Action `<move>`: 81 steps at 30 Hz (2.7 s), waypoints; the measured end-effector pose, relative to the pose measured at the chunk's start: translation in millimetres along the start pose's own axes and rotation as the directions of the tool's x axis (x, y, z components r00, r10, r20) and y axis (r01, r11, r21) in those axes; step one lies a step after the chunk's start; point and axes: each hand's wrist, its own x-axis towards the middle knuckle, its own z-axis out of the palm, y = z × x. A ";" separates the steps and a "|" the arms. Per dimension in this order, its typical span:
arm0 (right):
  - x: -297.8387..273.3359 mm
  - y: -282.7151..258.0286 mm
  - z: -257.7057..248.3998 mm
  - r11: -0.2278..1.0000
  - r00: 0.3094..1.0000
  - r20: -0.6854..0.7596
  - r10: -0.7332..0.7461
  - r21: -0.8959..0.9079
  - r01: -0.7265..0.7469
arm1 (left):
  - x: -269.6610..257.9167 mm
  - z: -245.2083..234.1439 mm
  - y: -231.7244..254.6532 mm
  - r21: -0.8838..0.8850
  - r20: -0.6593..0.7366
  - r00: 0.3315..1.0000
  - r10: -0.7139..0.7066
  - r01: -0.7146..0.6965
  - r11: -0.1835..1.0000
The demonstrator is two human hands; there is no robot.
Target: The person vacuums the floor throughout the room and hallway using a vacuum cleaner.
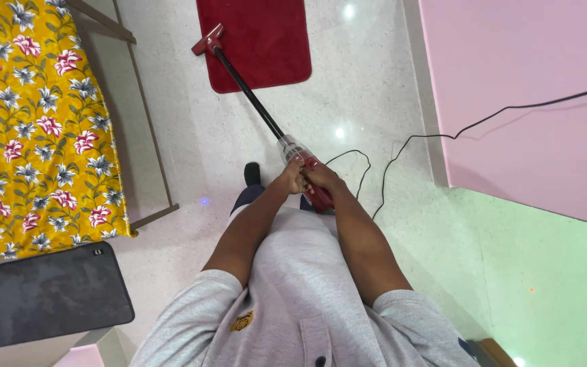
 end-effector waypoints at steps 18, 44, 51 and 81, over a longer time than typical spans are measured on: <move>-54.1 -27.2 177.8 0.996 0.969 -0.234 0.080 0.061 -0.067 | -48.4 -125.5 -59.1 0.165 0.072 0.997 -0.016 0.004 0.986; -222.6 72.4 434.1 0.842 0.875 -0.414 0.250 0.539 0.015 | -112.4 -247.9 -318.1 0.327 0.106 0.994 0.022 -0.056 0.943; -250.9 111.9 458.9 0.758 0.833 -0.473 0.287 0.644 0.105 | -123.1 -240.7 -358.6 0.497 0.188 0.982 0.028 -0.120 0.859; -262.6 169.4 472.0 0.378 0.843 -0.318 0.433 0.914 0.150 | -116.5 -209.8 -386.9 0.779 0.060 0.987 -0.147 0.046 0.626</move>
